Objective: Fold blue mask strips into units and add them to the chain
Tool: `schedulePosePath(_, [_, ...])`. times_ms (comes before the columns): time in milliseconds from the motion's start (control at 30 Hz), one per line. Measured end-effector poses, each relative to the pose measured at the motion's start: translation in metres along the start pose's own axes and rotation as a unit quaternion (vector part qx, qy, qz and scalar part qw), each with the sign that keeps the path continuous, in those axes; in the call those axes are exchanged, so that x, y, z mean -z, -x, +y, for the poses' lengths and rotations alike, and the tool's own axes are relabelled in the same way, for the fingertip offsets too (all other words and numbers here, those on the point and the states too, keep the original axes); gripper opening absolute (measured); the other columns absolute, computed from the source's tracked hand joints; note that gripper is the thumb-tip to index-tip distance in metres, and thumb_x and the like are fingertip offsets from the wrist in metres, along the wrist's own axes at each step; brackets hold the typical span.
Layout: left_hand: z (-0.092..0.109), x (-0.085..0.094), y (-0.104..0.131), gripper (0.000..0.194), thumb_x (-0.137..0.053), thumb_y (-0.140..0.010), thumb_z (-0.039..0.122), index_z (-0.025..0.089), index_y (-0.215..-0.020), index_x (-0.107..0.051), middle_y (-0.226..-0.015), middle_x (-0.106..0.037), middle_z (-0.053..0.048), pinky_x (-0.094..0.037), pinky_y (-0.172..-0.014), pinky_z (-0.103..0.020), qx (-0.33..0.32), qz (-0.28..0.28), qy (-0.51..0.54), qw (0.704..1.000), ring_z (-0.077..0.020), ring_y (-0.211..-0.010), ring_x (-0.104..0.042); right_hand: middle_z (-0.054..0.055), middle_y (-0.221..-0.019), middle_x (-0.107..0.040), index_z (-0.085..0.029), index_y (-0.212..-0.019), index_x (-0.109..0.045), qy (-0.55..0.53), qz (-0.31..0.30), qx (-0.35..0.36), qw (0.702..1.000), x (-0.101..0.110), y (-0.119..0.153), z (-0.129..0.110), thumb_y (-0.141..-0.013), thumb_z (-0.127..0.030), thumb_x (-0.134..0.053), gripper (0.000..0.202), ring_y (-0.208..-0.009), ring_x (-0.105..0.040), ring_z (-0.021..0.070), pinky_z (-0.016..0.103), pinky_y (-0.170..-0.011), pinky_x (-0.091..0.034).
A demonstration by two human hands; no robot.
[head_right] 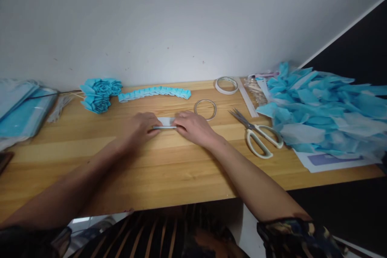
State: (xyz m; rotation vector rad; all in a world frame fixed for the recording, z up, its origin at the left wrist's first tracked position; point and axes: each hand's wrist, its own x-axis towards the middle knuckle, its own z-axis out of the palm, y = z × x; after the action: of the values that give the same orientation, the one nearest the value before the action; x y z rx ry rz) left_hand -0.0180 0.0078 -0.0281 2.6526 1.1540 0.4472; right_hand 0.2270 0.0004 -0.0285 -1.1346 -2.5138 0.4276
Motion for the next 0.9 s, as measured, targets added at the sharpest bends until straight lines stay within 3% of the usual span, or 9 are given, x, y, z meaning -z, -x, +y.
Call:
schedulePosePath(267, [0.0,0.006,0.0,0.022,-0.054,-0.094,0.023,0.019,-0.082,-0.072,-0.083,-0.07,-0.006,-0.043,-0.071,-0.032,-0.037,-0.028,0.008,0.999,-0.0197,-0.08,-0.062,0.004,-0.105,-0.074,-0.024,-0.105,-0.074,-0.057,-0.033,0.015,0.998,0.021,0.005,0.0,-0.094,-0.021,-0.061,0.017,-0.096,-0.066,0.019,0.029,-0.078,-0.043])
schedulePosePath(333, [0.002,0.01,0.002,0.027,-0.052,-0.097,0.029,0.019,-0.082,-0.072,-0.085,-0.07,-0.007,-0.044,-0.072,-0.032,-0.049,-0.033,0.016,0.998,-0.0197,-0.081,-0.062,0.004,-0.107,-0.076,-0.024,-0.108,-0.074,-0.076,0.013,-0.019,0.997,0.035,0.009,0.007,-0.097,-0.026,-0.058,0.02,-0.096,-0.068,0.0186,0.029,-0.08,-0.045])
schedulePosePath(433, [0.005,0.016,0.008,0.03,-0.051,-0.098,0.037,0.018,-0.091,-0.073,-0.092,-0.071,-0.009,-0.05,-0.077,-0.035,-0.064,-0.043,0.017,0.997,-0.0225,-0.086,-0.065,0.004,-0.102,-0.078,-0.022,-0.108,-0.076,-0.07,0.133,-0.122,0.981,0.057,0.017,0.024,-0.097,-0.026,-0.055,0.024,-0.088,-0.068,0.0191,0.03,-0.078,-0.046])
schedulePosePath(533, [0.005,0.02,0.016,0.032,-0.05,-0.099,0.038,0.018,-0.108,-0.073,-0.105,-0.073,-0.012,-0.054,-0.084,-0.04,-0.051,-0.046,0.011,0.998,-0.026,-0.095,-0.067,0.006,-0.1,-0.078,-0.02,-0.104,-0.077,-0.015,0.166,-0.207,0.964,0.07,0.024,0.043,-0.094,-0.022,-0.056,0.024,-0.085,-0.068,0.0203,0.031,-0.075,-0.045])
schedulePosePath(667, [0.007,0.022,0.024,0.036,-0.052,-0.098,0.038,0.018,-0.122,-0.069,-0.115,-0.073,-0.013,-0.056,-0.089,-0.044,-0.012,-0.019,0.022,1.0,-0.0281,-0.102,-0.068,0.008,-0.104,-0.077,-0.019,-0.102,-0.076,0.021,0.118,-0.23,0.966,0.07,0.03,0.055,-0.092,-0.018,-0.057,0.022,-0.09,-0.068,0.0214,0.031,-0.075,-0.044])
schedulePosePath(833, [0.023,0.023,0.016,0.031,-0.055,-0.098,0.037,0.018,-0.115,-0.071,-0.114,-0.073,-0.012,-0.054,-0.094,-0.043,0.005,0.07,0.083,0.994,-0.026,-0.106,-0.068,0.002,-0.092,-0.074,-0.021,-0.09,-0.074,-0.011,-0.031,-0.146,0.989,0.067,0.03,0.053,-0.081,-0.023,-0.073,0.009,-0.082,-0.064,0.0186,0.028,-0.07,-0.041])
schedulePosePath(900, [0.033,0.023,0.008,0.027,-0.057,-0.097,0.035,0.018,-0.113,-0.072,-0.111,-0.073,-0.011,-0.055,-0.09,-0.039,0.006,0.075,0.123,0.99,-0.0228,-0.101,-0.069,0.003,-0.088,-0.072,-0.02,-0.083,-0.071,0.028,-0.053,-0.134,0.989,0.066,0.03,0.053,-0.08,-0.022,-0.074,0.005,-0.078,-0.061,0.0184,0.028,-0.066,-0.037])
